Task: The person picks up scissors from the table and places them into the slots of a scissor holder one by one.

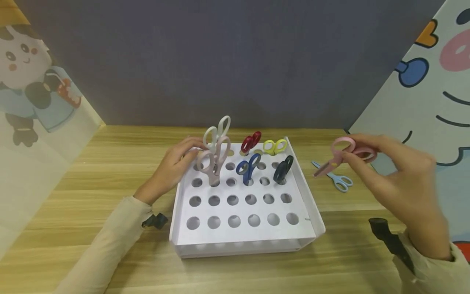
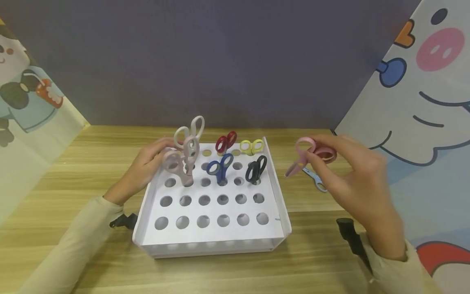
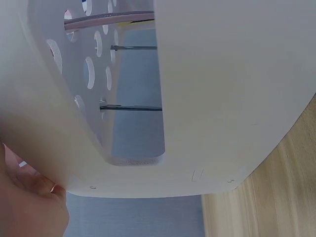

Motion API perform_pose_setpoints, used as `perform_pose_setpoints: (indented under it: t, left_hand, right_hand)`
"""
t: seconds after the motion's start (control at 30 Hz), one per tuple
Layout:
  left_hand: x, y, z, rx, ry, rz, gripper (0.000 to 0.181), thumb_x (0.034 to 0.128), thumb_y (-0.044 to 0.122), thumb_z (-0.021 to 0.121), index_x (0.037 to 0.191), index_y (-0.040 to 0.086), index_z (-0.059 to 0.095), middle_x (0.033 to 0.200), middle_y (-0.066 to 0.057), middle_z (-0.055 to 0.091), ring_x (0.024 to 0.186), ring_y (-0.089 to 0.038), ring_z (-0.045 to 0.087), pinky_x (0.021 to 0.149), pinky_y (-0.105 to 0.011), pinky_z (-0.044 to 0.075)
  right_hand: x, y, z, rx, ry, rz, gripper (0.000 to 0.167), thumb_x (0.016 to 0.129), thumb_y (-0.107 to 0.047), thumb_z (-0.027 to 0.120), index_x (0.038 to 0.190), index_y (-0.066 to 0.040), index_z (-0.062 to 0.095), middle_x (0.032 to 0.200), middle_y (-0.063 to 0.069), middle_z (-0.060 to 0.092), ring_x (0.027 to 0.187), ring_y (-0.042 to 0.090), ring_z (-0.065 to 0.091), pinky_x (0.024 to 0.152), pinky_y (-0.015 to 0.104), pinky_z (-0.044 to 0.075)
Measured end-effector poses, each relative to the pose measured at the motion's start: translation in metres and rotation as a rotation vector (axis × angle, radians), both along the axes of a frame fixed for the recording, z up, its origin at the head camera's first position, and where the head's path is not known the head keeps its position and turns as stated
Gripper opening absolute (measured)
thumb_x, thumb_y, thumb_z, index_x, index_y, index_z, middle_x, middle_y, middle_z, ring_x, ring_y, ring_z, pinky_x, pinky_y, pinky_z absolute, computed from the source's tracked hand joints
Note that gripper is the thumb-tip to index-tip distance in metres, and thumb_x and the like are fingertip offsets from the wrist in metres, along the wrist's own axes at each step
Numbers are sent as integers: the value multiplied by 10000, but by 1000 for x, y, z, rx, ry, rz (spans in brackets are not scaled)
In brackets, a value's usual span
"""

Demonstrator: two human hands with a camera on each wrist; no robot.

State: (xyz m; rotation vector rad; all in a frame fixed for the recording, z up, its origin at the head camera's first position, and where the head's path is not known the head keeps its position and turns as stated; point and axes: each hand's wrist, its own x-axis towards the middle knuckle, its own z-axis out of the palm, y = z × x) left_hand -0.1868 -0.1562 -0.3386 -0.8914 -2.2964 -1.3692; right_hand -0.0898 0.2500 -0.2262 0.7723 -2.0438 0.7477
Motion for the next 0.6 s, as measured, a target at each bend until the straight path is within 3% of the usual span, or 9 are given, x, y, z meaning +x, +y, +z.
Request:
perform_pose_setpoints:
  t: [0.17, 0.33, 0.4, 0.53, 0.6]
  left_hand:
    - [0, 0, 0, 5, 1, -9, 246, 1014, 41, 467, 1120, 42, 689, 1222, -98, 658, 1247, -248, 547, 1167, -437, 281]
    - [-2, 3, 1, 17, 9, -20, 252, 1007, 18, 462, 1108, 25, 693, 1213, -118, 664, 1259, -283, 545, 1214, -406, 182]
    - [-2, 3, 1, 14, 5, -19, 253, 1008, 22, 461, 1111, 29, 692, 1216, -115, 663, 1258, -272, 545, 1193, -408, 236]
    - [-1, 1, -1, 6, -6, -13, 261, 1016, 30, 449, 1120, 37, 689, 1230, -107, 653, 1262, -251, 534, 1145, -434, 311]
    - [1, -1, -2, 8, -6, -8, 261, 1018, 26, 446, 1117, 39, 687, 1229, -101, 652, 1264, -239, 530, 1142, -443, 313]
  right_hand:
    - [8, -7, 1, -17, -7, 45, 255, 827, -119, 809, 1001, 58, 748, 825, 103, 728, 800, -32, 601, 753, 105, 421]
    - [12, -13, -3, -27, -22, 165, 235, 792, -58, 815, 982, 64, 750, 821, 76, 736, 745, 12, 602, 735, 115, 438]
    - [12, -12, -7, -22, -29, 224, 242, 768, -33, 822, 975, 69, 749, 841, 85, 744, 732, 37, 613, 735, 120, 446]
    - [12, -12, -13, 71, -89, 312, 246, 790, -66, 824, 1003, 30, 749, 908, 79, 749, 777, 66, 643, 768, 130, 466]
    - [14, -16, -12, 159, -143, 317, 239, 822, -110, 812, 1041, -41, 750, 923, 14, 739, 812, 40, 632, 775, 131, 461]
